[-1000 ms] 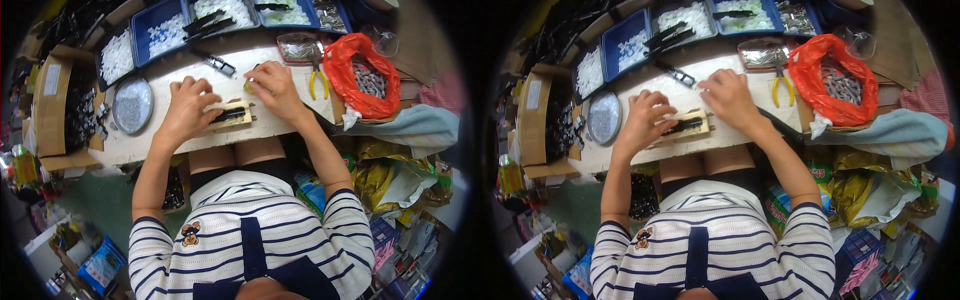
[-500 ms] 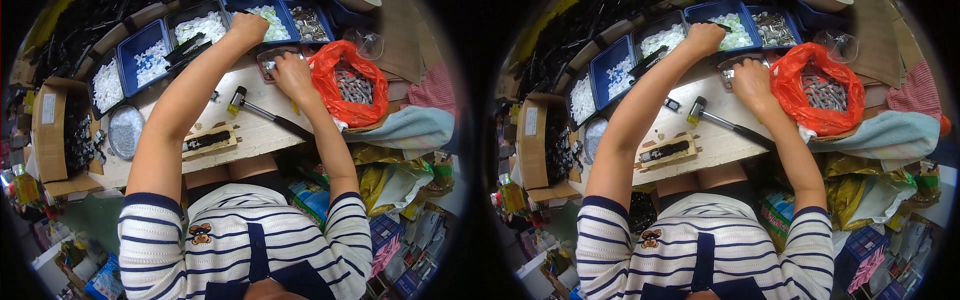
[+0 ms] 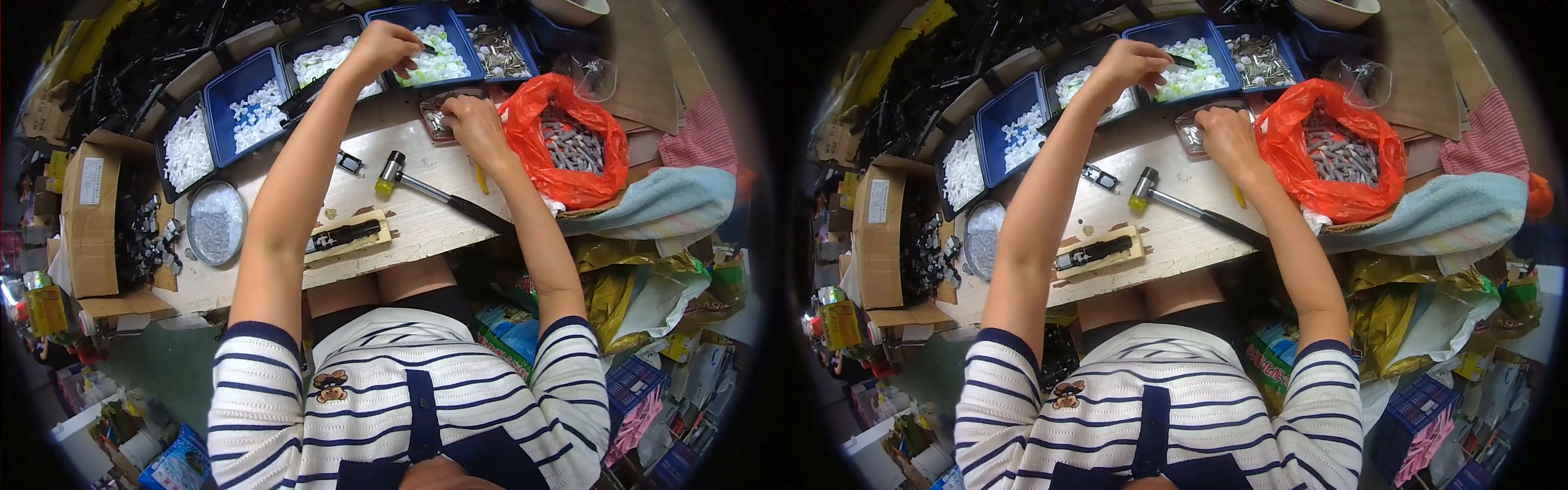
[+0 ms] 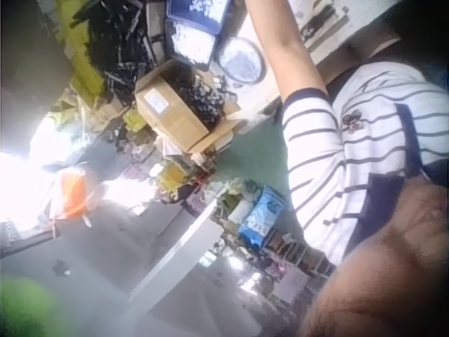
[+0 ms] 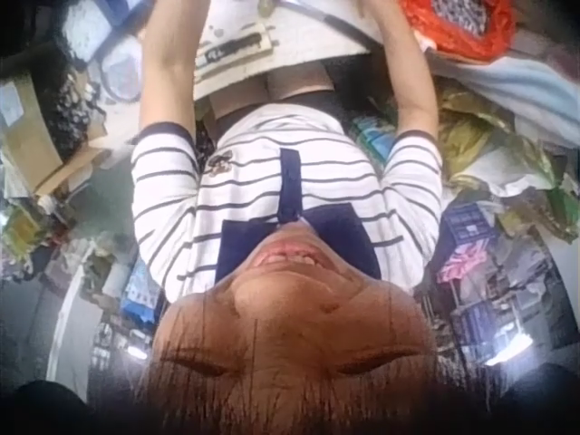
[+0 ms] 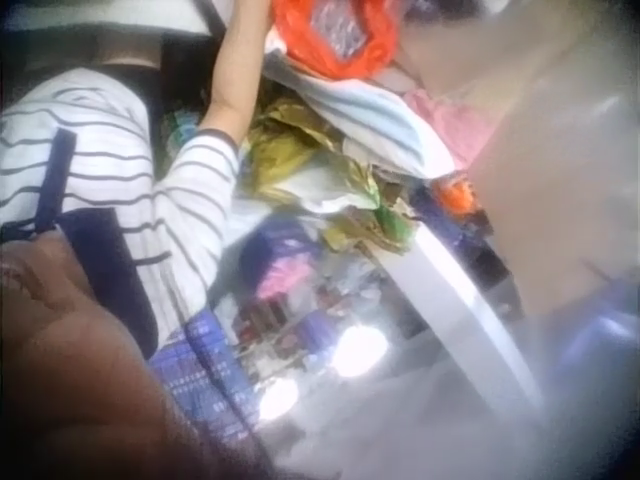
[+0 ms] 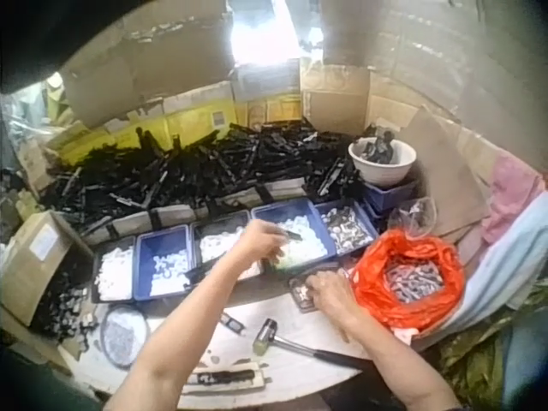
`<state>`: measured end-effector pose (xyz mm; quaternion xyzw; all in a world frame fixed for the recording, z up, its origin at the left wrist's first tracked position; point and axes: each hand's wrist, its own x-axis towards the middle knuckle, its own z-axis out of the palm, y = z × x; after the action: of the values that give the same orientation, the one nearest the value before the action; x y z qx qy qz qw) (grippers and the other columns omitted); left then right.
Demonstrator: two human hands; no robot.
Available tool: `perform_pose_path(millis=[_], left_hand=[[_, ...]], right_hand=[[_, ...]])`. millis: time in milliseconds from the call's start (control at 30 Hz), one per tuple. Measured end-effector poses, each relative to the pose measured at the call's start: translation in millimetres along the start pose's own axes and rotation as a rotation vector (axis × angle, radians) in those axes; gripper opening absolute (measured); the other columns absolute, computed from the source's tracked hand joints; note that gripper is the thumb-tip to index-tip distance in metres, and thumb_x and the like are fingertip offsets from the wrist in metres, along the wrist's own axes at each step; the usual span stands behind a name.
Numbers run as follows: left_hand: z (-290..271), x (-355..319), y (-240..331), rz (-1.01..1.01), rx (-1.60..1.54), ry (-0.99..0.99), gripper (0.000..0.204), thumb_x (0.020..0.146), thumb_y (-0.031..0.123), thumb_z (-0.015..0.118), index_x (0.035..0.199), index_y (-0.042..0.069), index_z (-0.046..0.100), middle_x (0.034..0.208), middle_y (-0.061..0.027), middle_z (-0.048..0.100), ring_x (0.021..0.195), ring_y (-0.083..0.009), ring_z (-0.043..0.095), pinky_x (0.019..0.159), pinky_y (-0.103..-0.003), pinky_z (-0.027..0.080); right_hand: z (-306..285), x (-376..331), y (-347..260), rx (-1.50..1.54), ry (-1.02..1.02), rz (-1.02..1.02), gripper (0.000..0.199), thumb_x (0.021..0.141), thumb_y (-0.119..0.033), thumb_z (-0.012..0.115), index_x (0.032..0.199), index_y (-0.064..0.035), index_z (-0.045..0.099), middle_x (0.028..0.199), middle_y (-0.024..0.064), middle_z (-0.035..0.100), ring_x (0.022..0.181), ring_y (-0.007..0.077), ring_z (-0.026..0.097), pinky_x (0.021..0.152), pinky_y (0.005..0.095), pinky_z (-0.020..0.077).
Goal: The person assembles small mechanical components by hand, using a hammer and pliers to insert pins into plastic components and a housing on a jig.
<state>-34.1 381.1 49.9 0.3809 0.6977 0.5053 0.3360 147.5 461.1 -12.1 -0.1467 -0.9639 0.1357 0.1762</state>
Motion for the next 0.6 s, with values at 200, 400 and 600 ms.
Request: perform_pose_path(millis=[200, 400, 600], left_hand=[[5.7, -99.9, -14.5, 0.007, -0.772, 0.126, 0.022, 0.077, -0.002, 0.06, 0.097, -0.01, 0.056, 0.091, -0.0167, 0.06, 0.078, -0.0225, 0.062, 0.069, -0.031, 0.054], [25.3, -203.9, -57.7, 0.037, -1.025, 0.166, 0.015, 0.078, -0.004, 0.058, 0.093, -0.006, 0.059, 0.092, -0.0184, 0.061, 0.076, -0.021, 0.063, 0.068, -0.029, 0.054], [30.8, -252.1, -70.1, 0.071, -1.116, 0.147, 0.017, 0.077, -0.003, 0.06, 0.094, -0.003, 0.059, 0.093, -0.018, 0.062, 0.08, -0.0224, 0.063, 0.069, -0.029, 0.054]], right_hand=[[6.7, -10.3, 11.1, 0.115, 0.191, -0.088, 0.012, 0.073, -0.009, 0.064, 0.084, -0.0039, 0.062, 0.077, 0.0083, 0.061, 0.069, 0.0221, 0.058, 0.064, 0.0329, 0.0448], [-33.4, -34.5, -78.9, 1.298, 0.061, 0.21, 0.008, 0.078, -0.003, 0.062, 0.086, -0.0001, 0.062, 0.079, 0.0004, 0.059, 0.07, 0.0056, 0.054, 0.063, 0.0175, 0.0443], [-17.6, -57.9, -138.3, 1.436, -0.07, 0.183, 0.01, 0.077, -0.005, 0.064, 0.086, -0.0014, 0.063, 0.078, -0.0006, 0.06, 0.072, 0.005, 0.053, 0.066, 0.0177, 0.0426]])
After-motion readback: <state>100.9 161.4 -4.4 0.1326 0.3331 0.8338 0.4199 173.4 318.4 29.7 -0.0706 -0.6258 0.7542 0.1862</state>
